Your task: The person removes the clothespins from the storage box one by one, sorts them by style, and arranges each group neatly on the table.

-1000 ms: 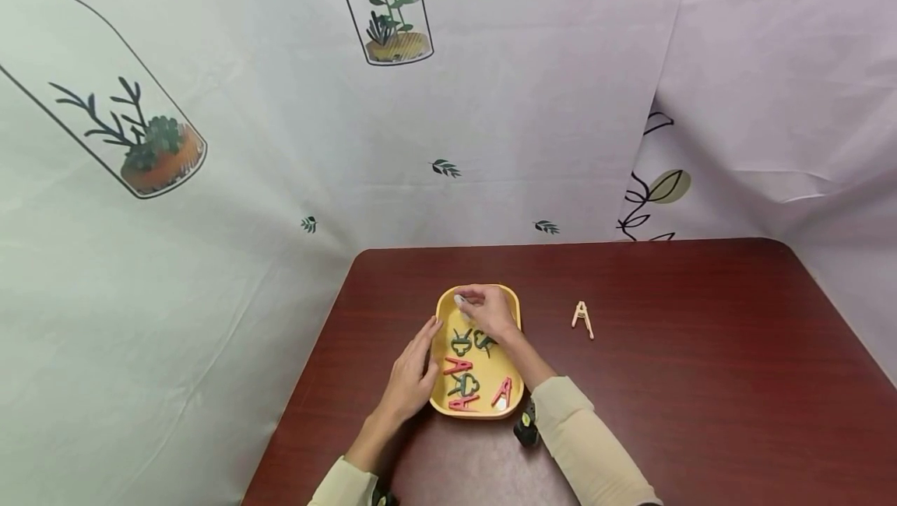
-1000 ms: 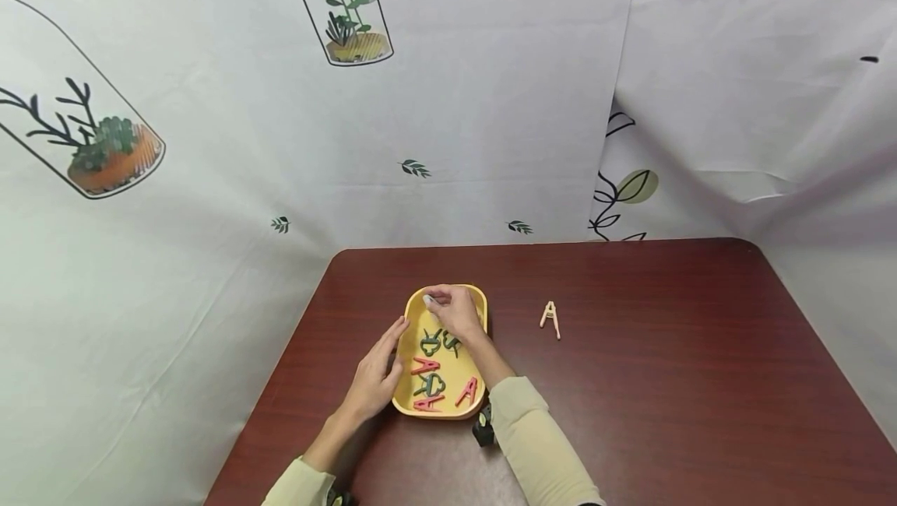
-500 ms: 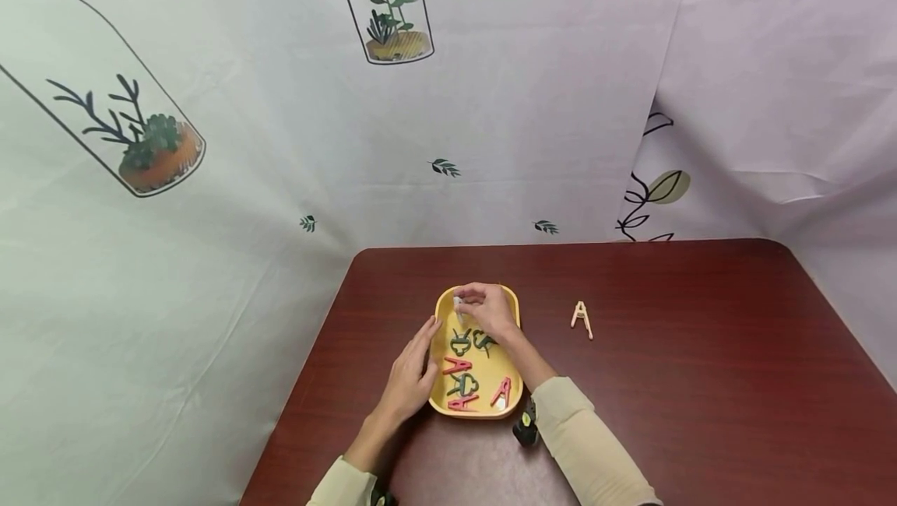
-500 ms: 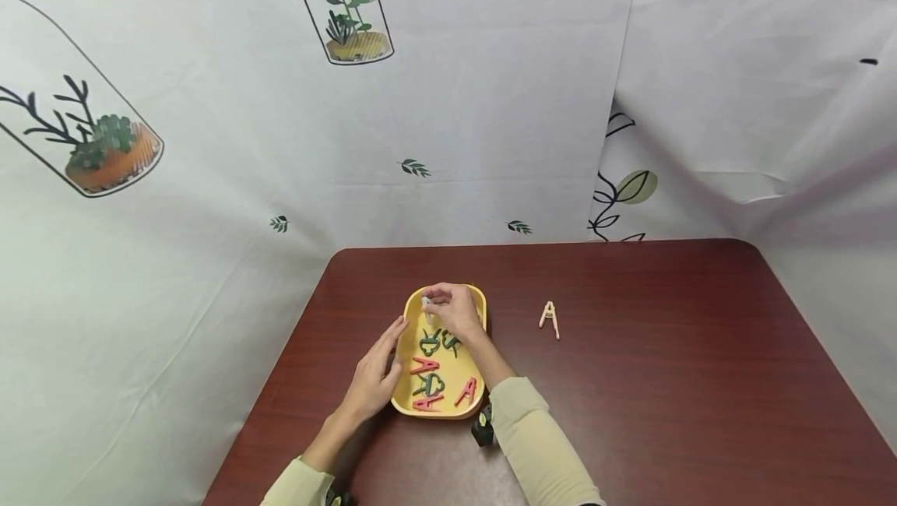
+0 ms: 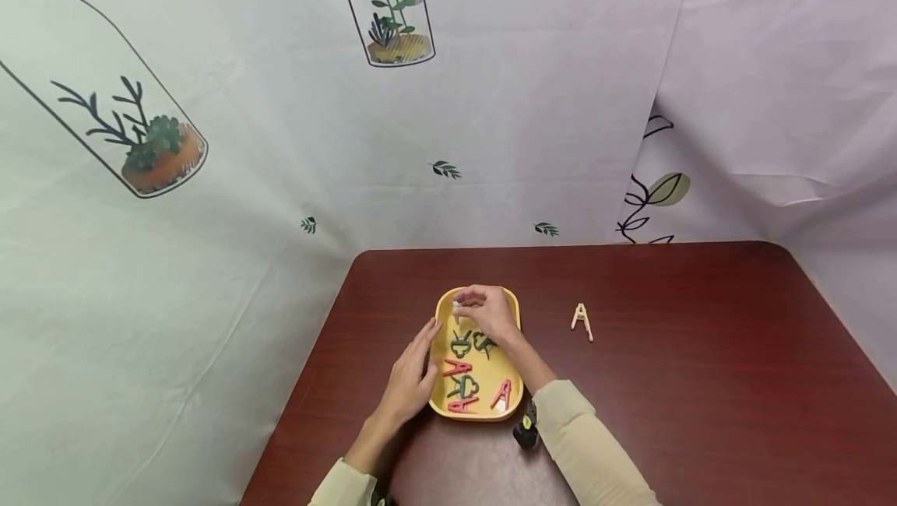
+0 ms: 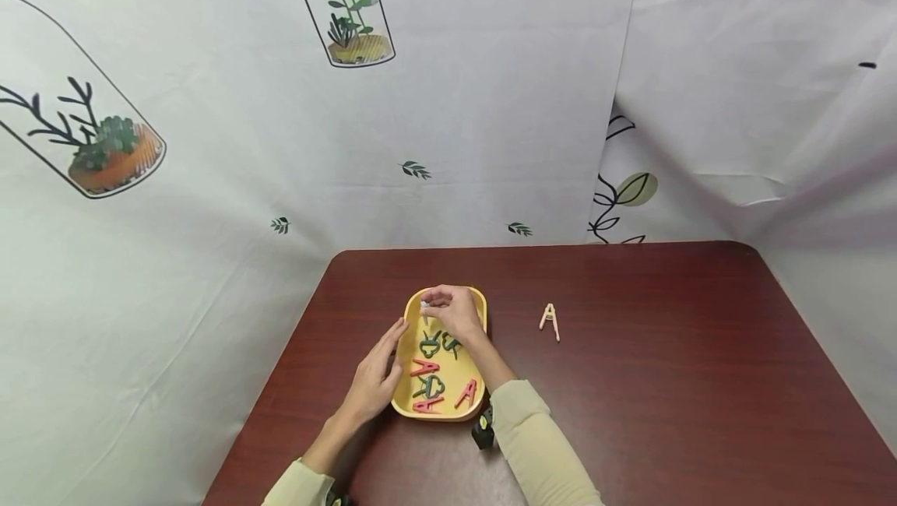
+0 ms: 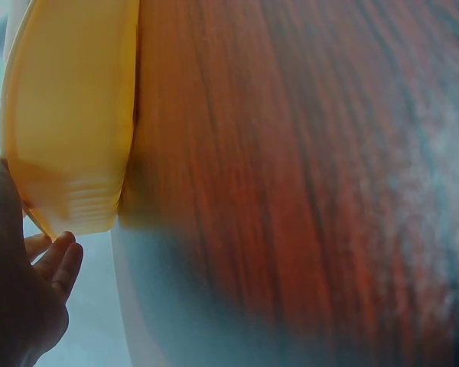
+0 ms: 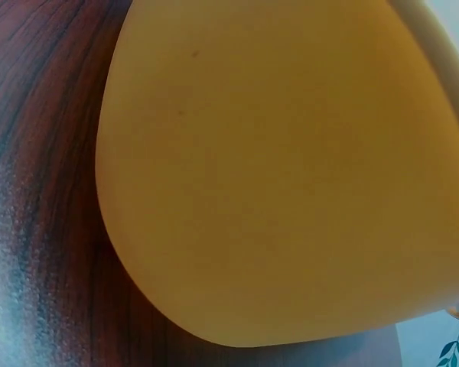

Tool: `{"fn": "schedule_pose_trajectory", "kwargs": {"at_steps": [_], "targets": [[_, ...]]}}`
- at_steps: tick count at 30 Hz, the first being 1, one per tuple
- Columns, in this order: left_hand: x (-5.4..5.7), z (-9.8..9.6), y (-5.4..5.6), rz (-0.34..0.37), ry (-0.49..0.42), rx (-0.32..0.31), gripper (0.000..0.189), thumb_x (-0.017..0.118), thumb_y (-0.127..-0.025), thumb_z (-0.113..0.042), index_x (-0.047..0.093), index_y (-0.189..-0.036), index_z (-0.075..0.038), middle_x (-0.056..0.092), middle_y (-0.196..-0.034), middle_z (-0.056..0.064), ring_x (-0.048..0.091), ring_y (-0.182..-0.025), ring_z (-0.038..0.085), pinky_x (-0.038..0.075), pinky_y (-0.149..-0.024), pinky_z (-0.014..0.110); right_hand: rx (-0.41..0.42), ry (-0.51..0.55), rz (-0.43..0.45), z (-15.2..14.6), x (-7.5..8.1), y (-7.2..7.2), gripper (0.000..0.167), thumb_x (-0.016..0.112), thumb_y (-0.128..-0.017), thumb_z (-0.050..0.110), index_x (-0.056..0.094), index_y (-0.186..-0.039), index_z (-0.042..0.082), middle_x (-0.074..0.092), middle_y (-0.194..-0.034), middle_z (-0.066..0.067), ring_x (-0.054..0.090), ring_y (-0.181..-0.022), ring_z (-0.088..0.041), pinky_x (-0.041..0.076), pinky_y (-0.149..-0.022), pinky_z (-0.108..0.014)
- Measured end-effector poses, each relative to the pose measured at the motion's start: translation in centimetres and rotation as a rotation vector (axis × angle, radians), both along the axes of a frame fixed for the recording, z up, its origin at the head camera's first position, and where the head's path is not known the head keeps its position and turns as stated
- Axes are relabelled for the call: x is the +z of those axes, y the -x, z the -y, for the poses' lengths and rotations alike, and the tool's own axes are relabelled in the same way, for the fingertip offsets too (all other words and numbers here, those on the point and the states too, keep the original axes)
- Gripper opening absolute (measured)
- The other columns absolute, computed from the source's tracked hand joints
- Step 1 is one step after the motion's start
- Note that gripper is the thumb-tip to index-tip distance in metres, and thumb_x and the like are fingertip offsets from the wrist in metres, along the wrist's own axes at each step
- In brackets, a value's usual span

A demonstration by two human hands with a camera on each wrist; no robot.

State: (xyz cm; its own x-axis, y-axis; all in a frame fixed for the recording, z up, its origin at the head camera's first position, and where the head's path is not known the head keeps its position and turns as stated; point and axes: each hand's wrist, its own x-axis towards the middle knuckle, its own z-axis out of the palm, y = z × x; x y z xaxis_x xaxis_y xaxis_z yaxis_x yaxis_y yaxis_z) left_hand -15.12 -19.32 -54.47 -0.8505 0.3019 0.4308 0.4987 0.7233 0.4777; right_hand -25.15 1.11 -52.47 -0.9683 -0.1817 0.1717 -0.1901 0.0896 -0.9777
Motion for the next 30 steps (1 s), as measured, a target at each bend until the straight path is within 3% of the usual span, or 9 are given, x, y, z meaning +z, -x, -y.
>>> {"fn": "schedule_pose_trajectory", "kwargs": {"at_steps": [15,24,30], "targets": [[-0.27,-0.38,0.23,-0.058,0.007,0.007,0.067,0.066,-0.091,0.003,0.051,-0.156,-0.003,0.049,-0.160,0.018,0.054,-0.140,0.034,0.048,-0.105,0.057,-0.038,0.026,-0.043,-0.28,0.10,0.03,0.016,0.088,-0.085,0.003,0.084,-0.100,0.007,0.081,-0.097,-0.006,0.077,-0.087,-0.020,0.061,-0.077,-0.030],[-0.24,0.05,-0.17,0.004,-0.014,0.020,0.067,0.065,-0.094,0.001,0.050,-0.158,-0.008,0.047,-0.164,0.013,0.053,-0.142,0.031,0.047,-0.109,0.056,-0.035,0.036,-0.032,0.14,0.05,-0.21,0.016,0.088,-0.085,0.006,0.085,-0.101,0.008,0.081,-0.097,-0.007,0.077,-0.088,-0.019,0.061,-0.076,-0.030],[-0.13,0.09,-0.24,-0.003,-0.015,0.018,0.067,0.066,-0.094,0.002,0.050,-0.158,-0.007,0.048,-0.163,0.013,0.052,-0.143,0.032,0.047,-0.109,0.056,-0.051,0.059,-0.042,0.20,-0.03,-0.22,0.016,0.088,-0.085,0.006,0.085,-0.101,0.008,0.081,-0.097,-0.005,0.078,-0.088,-0.019,0.061,-0.075,-0.028]]}}
